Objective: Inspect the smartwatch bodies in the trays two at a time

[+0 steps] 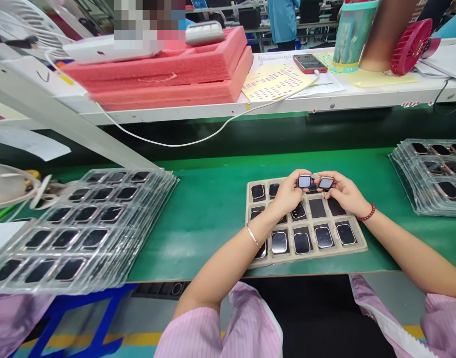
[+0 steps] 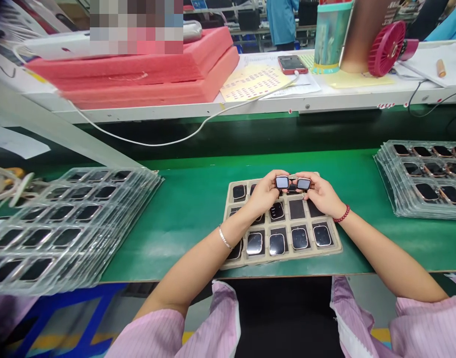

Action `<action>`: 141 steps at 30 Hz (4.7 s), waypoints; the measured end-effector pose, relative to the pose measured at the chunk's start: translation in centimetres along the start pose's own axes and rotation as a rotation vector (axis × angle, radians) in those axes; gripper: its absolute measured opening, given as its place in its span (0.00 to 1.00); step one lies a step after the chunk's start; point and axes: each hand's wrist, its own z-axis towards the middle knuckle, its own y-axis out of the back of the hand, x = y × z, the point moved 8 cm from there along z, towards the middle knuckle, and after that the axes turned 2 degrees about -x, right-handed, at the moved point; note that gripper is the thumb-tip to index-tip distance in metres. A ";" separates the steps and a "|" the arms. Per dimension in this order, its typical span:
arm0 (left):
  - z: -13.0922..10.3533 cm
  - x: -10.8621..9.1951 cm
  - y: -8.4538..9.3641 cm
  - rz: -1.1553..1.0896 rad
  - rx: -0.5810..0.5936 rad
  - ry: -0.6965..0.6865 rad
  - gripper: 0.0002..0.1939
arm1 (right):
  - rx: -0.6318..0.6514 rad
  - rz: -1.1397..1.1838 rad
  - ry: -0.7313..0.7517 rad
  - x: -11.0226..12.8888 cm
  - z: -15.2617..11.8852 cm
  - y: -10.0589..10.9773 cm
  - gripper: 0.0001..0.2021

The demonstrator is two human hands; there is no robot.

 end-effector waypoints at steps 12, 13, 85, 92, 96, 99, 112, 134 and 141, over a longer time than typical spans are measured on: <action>-0.1 -0.2 0.0 -0.018 0.020 0.036 0.31 | 0.030 -0.019 0.005 0.2 0.1 -0.3 0.28; -0.1 -0.2 0.0 -0.021 0.022 0.036 0.31 | 0.026 -0.014 -0.006 0.1 0.1 -0.2 0.27; -0.3 0.5 -0.4 0.030 0.027 0.125 0.17 | -0.066 0.060 -0.158 0.0 -0.3 0.4 0.09; -0.4 0.3 -0.2 0.049 0.029 0.106 0.17 | -0.066 0.024 -0.133 0.0 -0.2 0.4 0.11; -0.4 -0.3 -0.1 0.063 0.004 0.100 0.14 | -0.068 0.035 -0.131 0.0 -0.2 0.3 0.10; -0.5 -0.7 0.0 0.055 -0.011 0.086 0.10 | -0.052 0.052 -0.136 0.0 -0.3 0.1 0.09; -0.3 0.0 -0.1 0.034 0.033 0.053 0.11 | -0.004 0.116 -0.180 0.0 -0.2 -0.3 0.10; 0.0 0.5 -0.1 0.096 0.035 0.031 0.16 | -0.040 0.048 -0.106 -0.5 -0.1 0.3 0.13; 0.0 0.5 -0.1 0.207 0.028 -0.052 0.24 | -0.012 0.083 -0.063 -0.1 -0.1 0.1 0.16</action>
